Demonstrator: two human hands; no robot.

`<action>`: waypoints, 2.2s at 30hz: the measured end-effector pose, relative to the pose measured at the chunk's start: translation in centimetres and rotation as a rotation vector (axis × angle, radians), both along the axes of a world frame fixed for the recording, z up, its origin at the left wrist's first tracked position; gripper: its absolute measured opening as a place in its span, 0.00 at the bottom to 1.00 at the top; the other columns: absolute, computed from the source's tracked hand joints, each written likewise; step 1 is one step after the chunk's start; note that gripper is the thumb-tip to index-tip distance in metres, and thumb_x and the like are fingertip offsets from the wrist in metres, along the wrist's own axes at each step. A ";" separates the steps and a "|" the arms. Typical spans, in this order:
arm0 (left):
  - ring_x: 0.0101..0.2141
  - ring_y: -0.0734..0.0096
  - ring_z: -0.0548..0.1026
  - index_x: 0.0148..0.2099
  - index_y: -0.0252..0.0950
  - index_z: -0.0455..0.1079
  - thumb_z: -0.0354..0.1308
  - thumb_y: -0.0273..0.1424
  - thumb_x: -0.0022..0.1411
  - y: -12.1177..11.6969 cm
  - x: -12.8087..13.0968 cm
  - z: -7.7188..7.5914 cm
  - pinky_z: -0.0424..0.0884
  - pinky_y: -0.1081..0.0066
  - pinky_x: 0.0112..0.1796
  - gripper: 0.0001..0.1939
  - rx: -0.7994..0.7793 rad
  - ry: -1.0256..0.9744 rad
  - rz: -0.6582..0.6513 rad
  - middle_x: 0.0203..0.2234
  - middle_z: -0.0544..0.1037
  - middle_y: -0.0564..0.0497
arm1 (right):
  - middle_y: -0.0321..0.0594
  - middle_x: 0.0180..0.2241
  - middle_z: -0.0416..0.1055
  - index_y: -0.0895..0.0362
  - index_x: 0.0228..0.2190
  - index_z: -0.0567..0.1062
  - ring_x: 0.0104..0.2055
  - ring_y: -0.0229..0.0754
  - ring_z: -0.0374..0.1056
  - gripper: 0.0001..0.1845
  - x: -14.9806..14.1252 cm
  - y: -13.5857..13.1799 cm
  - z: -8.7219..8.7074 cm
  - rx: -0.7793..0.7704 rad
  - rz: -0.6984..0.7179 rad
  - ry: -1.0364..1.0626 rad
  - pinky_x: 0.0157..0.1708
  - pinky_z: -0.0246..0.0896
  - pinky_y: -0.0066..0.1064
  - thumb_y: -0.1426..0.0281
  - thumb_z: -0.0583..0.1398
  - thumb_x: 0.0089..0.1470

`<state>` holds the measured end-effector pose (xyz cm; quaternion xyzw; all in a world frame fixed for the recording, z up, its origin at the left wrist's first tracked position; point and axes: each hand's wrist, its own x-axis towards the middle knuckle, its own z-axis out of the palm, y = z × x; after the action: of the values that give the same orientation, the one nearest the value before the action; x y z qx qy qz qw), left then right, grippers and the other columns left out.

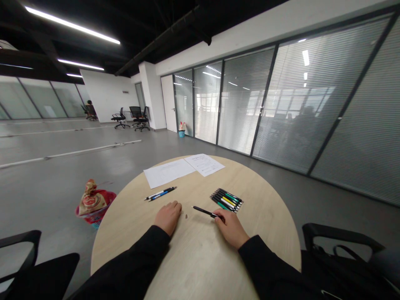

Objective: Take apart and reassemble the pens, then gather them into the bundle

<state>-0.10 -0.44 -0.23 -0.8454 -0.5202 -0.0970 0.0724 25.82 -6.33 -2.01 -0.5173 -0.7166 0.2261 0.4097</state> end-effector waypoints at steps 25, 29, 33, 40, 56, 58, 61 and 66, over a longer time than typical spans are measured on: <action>0.29 0.66 0.67 0.35 0.38 0.63 0.41 0.27 0.67 -1.0 0.9 0.3 0.63 0.69 0.32 0.10 0.035 -0.347 -0.211 0.30 0.70 0.49 | 0.41 0.37 0.77 0.56 0.37 0.79 0.40 0.44 0.70 0.12 0.0 0.0 0.1 0.017 0.030 0.004 0.43 0.62 0.33 0.75 0.55 0.56; 0.30 0.67 0.68 0.36 0.38 0.64 0.42 0.28 0.67 -1.0 0.9 0.3 0.63 0.70 0.32 0.10 0.020 -0.344 -0.229 0.31 0.70 0.49 | 0.41 0.37 0.77 0.56 0.37 0.79 0.40 0.44 0.70 0.13 0.0 -0.1 0.0 0.022 0.026 0.007 0.43 0.62 0.33 0.75 0.55 0.55; 0.32 0.67 0.69 0.38 0.38 0.64 0.43 0.27 0.67 -1.0 0.8 0.2 0.65 0.70 0.34 0.09 -0.006 -0.378 -0.253 0.34 0.71 0.48 | 0.41 0.38 0.77 0.56 0.38 0.79 0.41 0.44 0.70 0.13 0.0 -0.2 0.0 0.021 0.028 0.008 0.44 0.62 0.34 0.75 0.55 0.55; 0.33 0.67 0.71 0.38 0.37 0.67 0.45 0.27 0.66 -1.1 0.8 0.3 0.67 0.69 0.37 0.09 -0.065 -0.545 -0.323 0.34 0.73 0.47 | 0.40 0.38 0.77 0.56 0.38 0.78 0.41 0.43 0.70 0.13 0.0 -0.2 0.1 0.024 0.029 0.010 0.45 0.61 0.33 0.76 0.55 0.55; 0.31 0.70 0.72 0.43 0.35 0.66 0.55 0.35 0.61 -1.1 1.6 -0.2 0.69 0.71 0.33 0.11 -0.313 -0.898 -0.237 0.32 0.75 0.50 | 0.40 0.37 0.77 0.56 0.38 0.79 0.40 0.43 0.70 0.14 0.0 -0.2 0.2 0.018 0.048 0.022 0.43 0.61 0.32 0.76 0.55 0.55; 0.33 0.69 0.72 0.46 0.36 0.65 0.55 0.35 0.61 -1.0 1.6 -0.4 0.69 0.70 0.34 0.13 -0.292 -0.898 -0.232 0.34 0.74 0.49 | 0.40 0.36 0.77 0.56 0.38 0.79 0.40 0.43 0.70 0.14 0.0 -0.2 0.2 0.015 0.044 0.020 0.43 0.62 0.33 0.76 0.55 0.55; 0.31 0.70 0.70 0.43 0.36 0.65 0.53 0.35 0.62 -1.0 1.4 -0.4 0.68 0.71 0.31 0.10 -0.246 -0.840 -0.193 0.33 0.72 0.49 | 0.40 0.37 0.77 0.56 0.37 0.79 0.40 0.43 0.70 0.13 0.1 -0.2 0.2 0.014 0.039 0.023 0.43 0.61 0.33 0.75 0.55 0.54; 0.27 0.71 0.67 0.36 0.35 0.67 0.51 0.35 0.63 -1.1 1.4 0.0 0.64 0.72 0.28 0.09 -0.211 -0.773 -0.174 0.28 0.71 0.50 | 0.40 0.37 0.77 0.55 0.38 0.79 0.40 0.43 0.70 0.13 0.0 0.0 0.0 0.014 0.043 0.037 0.43 0.61 0.32 0.76 0.55 0.54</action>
<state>1.26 -1.52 -0.19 -0.7903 -0.4430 -0.3593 -0.2240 25.85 -6.38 -1.99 -0.4947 -0.7214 0.2392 0.4215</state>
